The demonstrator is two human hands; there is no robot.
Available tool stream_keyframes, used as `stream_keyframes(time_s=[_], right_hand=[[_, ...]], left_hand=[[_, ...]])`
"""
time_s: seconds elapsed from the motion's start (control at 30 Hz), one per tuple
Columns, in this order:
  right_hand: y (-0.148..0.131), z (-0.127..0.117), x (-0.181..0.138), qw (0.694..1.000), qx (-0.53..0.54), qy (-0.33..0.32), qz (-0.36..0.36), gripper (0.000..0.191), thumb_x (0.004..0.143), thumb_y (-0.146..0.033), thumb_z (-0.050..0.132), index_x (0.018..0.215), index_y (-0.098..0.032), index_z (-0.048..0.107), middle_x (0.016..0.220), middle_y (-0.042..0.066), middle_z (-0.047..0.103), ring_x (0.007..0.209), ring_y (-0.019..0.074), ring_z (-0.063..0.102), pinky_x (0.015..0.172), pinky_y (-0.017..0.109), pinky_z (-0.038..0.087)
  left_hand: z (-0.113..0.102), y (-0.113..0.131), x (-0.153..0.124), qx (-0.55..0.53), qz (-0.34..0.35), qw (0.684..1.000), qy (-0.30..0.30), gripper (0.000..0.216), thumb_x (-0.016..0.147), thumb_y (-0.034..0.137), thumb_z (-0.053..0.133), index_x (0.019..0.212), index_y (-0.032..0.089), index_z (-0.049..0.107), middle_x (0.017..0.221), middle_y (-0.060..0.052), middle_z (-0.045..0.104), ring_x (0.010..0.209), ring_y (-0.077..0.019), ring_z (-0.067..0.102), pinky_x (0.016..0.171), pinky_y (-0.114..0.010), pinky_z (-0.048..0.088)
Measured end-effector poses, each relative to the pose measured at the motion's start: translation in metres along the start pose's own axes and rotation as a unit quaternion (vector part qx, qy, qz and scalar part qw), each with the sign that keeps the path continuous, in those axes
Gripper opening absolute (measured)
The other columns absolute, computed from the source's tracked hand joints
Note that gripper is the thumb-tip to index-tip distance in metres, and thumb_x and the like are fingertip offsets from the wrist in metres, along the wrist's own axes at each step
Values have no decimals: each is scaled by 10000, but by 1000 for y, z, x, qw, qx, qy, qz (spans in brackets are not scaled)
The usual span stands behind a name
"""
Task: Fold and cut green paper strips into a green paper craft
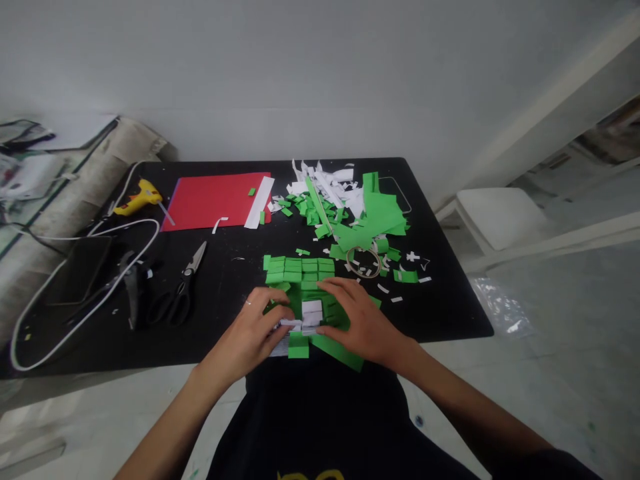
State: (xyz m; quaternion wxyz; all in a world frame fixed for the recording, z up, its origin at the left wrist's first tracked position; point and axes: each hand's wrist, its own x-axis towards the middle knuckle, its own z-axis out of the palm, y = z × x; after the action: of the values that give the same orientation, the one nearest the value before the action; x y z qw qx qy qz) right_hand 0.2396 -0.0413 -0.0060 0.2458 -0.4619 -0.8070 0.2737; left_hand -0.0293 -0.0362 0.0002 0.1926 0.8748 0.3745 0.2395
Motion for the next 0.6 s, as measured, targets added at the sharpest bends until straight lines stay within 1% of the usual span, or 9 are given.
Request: stream_keyframes(time_s=[0.1,0.2,0.3,0.4,0.6], right_hand=[[1,-1,1,999,20,-32,28,731,845,-289,844,1485,-311,491,1344,107,602,1277,332,575,1083,590,511],[-1,-1,2,998,40,-35,38,676,813,-198,864,1412,-280,561,1264,94,597,1223,304,590,1062,553,529],[-3,0,3,997,58,-36,42,605,781,-143,881,1320,-253,629,1253,89,573,1222,289,598,1063,520,537],[-3,0,3,997,65,-29,40,533,764,-104,885,1233,-238,669,1268,89,566,1239,285,604,1076,513,535],[-5,-1,-1,998,59,-25,27,300,803,-49,830,1001,-232,698,1307,95,579,1272,296,600,1050,521,554]], left_hand=[[2,1,-3,31,18,999,15,122,998,147,607,1087,229,608,1169,-88,593,1109,-257,581,934,-416,492],[4,2,-6,60,33,997,26,140,989,139,621,1093,231,609,1135,-80,630,1081,-258,595,927,-429,468],[8,3,-9,83,44,995,39,159,984,120,617,1093,235,607,1088,-70,657,1049,-254,603,941,-445,454],[11,6,-12,100,46,993,46,182,978,78,605,1086,225,597,1026,-59,671,1013,-243,609,969,-465,442],[16,11,-14,100,44,992,69,177,981,65,595,1077,213,578,958,-43,678,910,-206,620,972,-456,445]])
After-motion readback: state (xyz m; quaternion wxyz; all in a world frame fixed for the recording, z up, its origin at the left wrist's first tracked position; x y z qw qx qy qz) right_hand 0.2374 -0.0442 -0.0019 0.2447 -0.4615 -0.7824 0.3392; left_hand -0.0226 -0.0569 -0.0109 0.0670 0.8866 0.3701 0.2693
